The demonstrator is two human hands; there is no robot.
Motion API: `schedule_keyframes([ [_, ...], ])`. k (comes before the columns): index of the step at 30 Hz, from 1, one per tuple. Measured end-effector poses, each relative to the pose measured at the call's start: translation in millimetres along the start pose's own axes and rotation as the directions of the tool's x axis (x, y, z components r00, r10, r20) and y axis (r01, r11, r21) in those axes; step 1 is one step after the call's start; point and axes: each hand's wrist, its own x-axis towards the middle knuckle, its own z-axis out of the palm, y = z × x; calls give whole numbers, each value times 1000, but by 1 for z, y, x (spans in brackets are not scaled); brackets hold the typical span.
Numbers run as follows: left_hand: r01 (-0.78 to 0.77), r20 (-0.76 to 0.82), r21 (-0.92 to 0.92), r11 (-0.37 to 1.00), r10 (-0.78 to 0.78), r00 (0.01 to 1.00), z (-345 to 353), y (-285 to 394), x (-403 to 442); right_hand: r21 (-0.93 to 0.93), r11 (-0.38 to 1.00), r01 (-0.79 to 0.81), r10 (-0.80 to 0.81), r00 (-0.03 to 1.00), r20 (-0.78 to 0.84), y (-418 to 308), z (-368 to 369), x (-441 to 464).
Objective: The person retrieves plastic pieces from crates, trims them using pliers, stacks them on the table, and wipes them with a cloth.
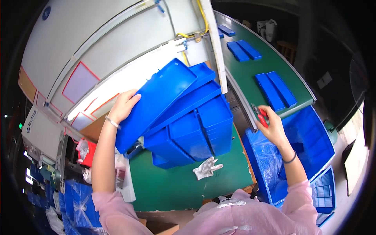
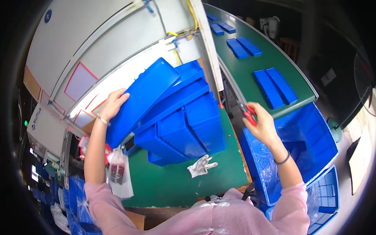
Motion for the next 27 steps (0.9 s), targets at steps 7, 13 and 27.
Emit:
schedule_keyframes([
  [7, 293, 406, -375, 880, -129, 905, 31, -18, 104, -163, 911, -379, 377, 925, -40, 86, -62, -97],
  [13, -19, 119, 162, 987, -1, 993, 56, 0, 108, -105, 843, -528, 520, 849, -97, 147, -74, -125],
  [27, 595, 613, -721, 356, -74, 787, 417, 263, 64, -214, 755, -620, 562, 779, -277, 420, -80, 36],
])
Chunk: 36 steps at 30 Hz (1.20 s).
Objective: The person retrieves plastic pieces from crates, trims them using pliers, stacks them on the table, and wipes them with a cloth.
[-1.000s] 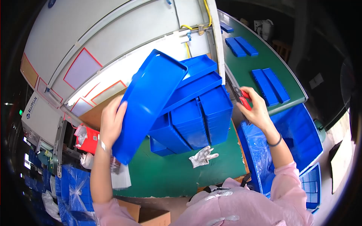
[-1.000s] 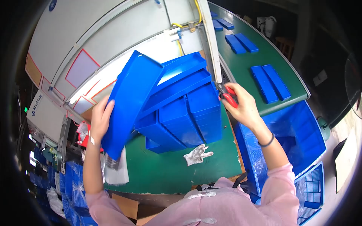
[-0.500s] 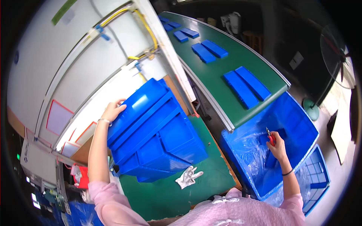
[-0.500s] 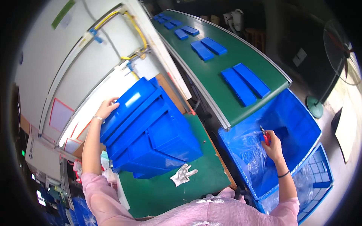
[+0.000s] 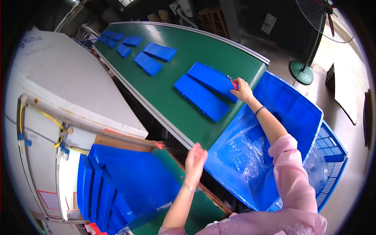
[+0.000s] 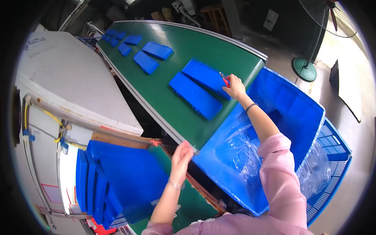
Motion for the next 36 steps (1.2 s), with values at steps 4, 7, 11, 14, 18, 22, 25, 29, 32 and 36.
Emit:
schedule_keyframes([
  [4, 2, -344, -103, 995, -37, 938, 18, -40, 167, -122, 992, -20, 29, 997, 73, 13, 15, 26],
  [7, 168, -252, -213, 963, -220, 943, 32, -27, 199, 123, 990, -73, 51, 984, 173, 13, 32, 0],
  [11, 190, -265, -248, 950, -256, 930, 21, -57, 185, 352, 874, -336, 276, 938, 210, 31, 42, -63],
  [14, 126, -241, -151, 980, -160, 957, 16, -66, 159, 646, 485, -589, 341, 808, 480, 43, 47, -107],
  [18, 83, -104, -190, 978, -104, 989, 5, -65, 106, 621, 431, -655, 344, 755, 558, 26, 23, -168],
  [22, -73, 111, -97, 993, 84, 990, -13, -42, -1, 682, 340, -648, 327, 761, 560, -3, -35, -271],
  [25, -191, 214, 169, 967, 153, 965, -51, -41, -109, 616, 451, -646, 335, 762, 554, -25, -64, -365],
  [29, -443, 359, 485, 754, 290, 887, -106, -55, -250, 492, 417, -764, 296, 626, 721, -42, -47, -485],
  [32, -301, 297, 471, 829, 172, 939, -140, -95, -322, 742, 238, -627, 257, 777, 574, -81, 13, -542],
  [36, 88, -28, 156, 984, -84, 996, -177, -142, -366, 471, 676, -567, 249, 777, 578, -113, 29, -546],
])
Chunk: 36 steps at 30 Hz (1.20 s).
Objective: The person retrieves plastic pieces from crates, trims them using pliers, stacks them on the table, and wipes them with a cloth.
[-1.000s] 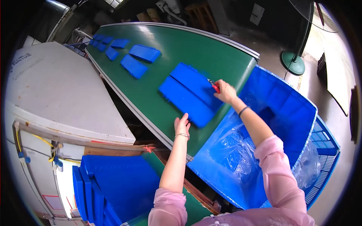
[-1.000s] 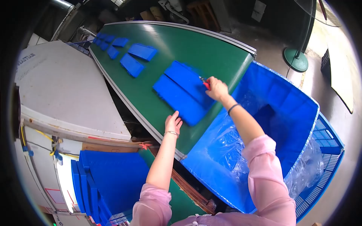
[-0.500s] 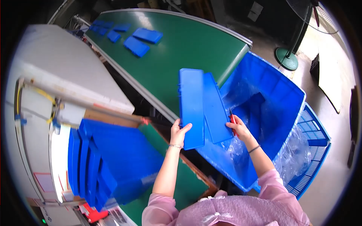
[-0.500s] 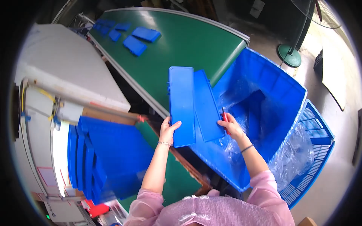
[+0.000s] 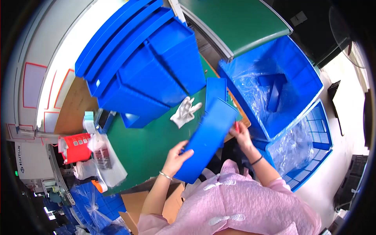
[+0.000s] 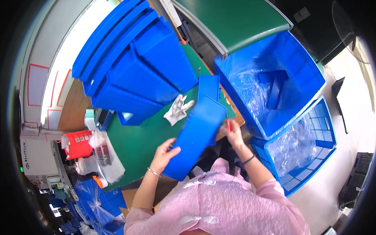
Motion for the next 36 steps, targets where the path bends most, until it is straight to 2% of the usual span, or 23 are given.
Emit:
schedule_keyframes([
  [1, 161, 18, -246, 956, -161, 987, -6, -5, -3, 31, 997, 69, -67, 996, -57, -9, -1, -2],
  [2, 146, 28, -357, 923, -146, 989, -12, -7, -6, -540, 801, 258, -347, 935, -69, -30, -9, -9],
  [3, 142, 21, -428, 893, -147, 989, -14, -6, -9, -530, 803, 272, -302, 953, 31, -72, -6, -27],
  [5, 157, 20, -472, 867, -167, 986, -16, -2, -14, -601, 558, 573, -506, 808, 301, -109, 6, -50],
  [7, 124, 12, -531, 838, -139, 990, -13, 1, -18, -672, 333, 662, -518, 724, 456, -136, 25, -69],
  [9, 89, 8, -587, 805, -103, 995, -8, 2, -19, -668, 225, 709, -505, 671, 543, -147, 40, -77],
  [11, -4, -61, -583, 812, -40, 997, -5, 3, -19, -664, 189, 723, -510, 650, 563, -151, 47, -80],
  [17, -85, -105, -516, 852, 36, 994, -2, 14, -26, -648, 123, 751, -564, 590, 578, -158, 54, -87],
  [27, -105, -98, -528, 843, 62, 993, -1, 20, -31, -633, -18, 774, -599, 498, 627, -158, 57, -88],
  [29, -101, -103, -509, 855, 56, 993, -2, 21, -31, -641, -127, 757, -600, 456, 658, -156, 56, -86],
  [33, -100, -99, -528, 843, 56, 994, -5, 16, -32, -594, -32, 804, -615, 453, 646, -147, 57, -81],
  [35, -139, -116, -488, 862, 94, 989, -6, 17, -33, -497, 435, 751, -620, 650, 440, -146, 54, -80],
  [36, -141, -121, -489, 861, 93, 988, -7, 16, -34, -474, 572, 669, -556, 742, 375, -154, 50, -81],
])
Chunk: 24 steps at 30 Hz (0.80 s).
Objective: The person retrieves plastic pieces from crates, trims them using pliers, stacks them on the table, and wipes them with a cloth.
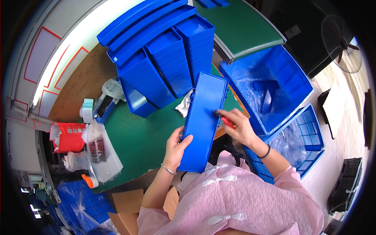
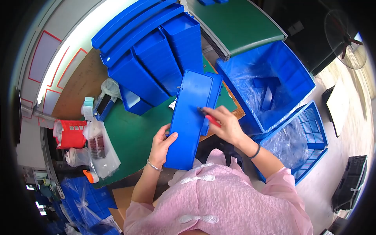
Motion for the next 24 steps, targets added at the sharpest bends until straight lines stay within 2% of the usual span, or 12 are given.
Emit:
schedule_keyframes([
  [3, -34, -51, 86, 996, 38, 998, -8, 0, -3, 442, 867, -231, 299, 950, -91, 24, -3, -2],
  [4, -79, -60, 196, 977, 92, 994, -11, 5, -7, 443, 866, -232, 300, 950, -88, 38, -3, -7],
  [6, -164, -22, 461, 872, 196, 980, -24, 23, -15, 517, 711, -477, 490, 863, 122, 69, -4, -15],
  [7, -213, -1, 398, 893, 232, 973, -25, 42, -24, 527, 719, -453, 478, 873, 100, 80, -2, -19],
  [8, -298, 11, 594, 747, 363, 932, -37, 58, -32, 547, 651, -526, 534, 830, 163, 89, 3, -26],
  [10, -458, 60, 729, 510, 618, 784, -30, 118, -49, 529, 560, -638, 605, 751, 265, 89, 7, -35],
  [11, -415, 65, 854, 312, 729, 682, -25, 146, -54, 499, 545, -674, 625, 723, 294, 87, 9, -38],
  [13, -337, 292, 923, -184, 907, 304, -17, 192, -31, 553, 541, -633, 604, 750, 268, 88, 19, -42],
  [15, -161, 451, 889, -429, 880, 146, -10, 229, -1, 574, 516, -636, 596, 748, 293, 83, 21, -39],
  [17, 39, 574, 813, -581, 810, 119, -11, 257, 37, 552, 533, -641, 603, 746, 283, 81, 23, -39],
  [19, 72, 666, 737, -672, 740, 92, -14, 277, 81, 582, 540, -608, 601, 762, 240, 86, 26, -43],
  [24, 171, 670, 686, -707, 706, 231, -28, 297, 176, 635, 484, -602, 667, 723, 178, 106, 27, -70],
])
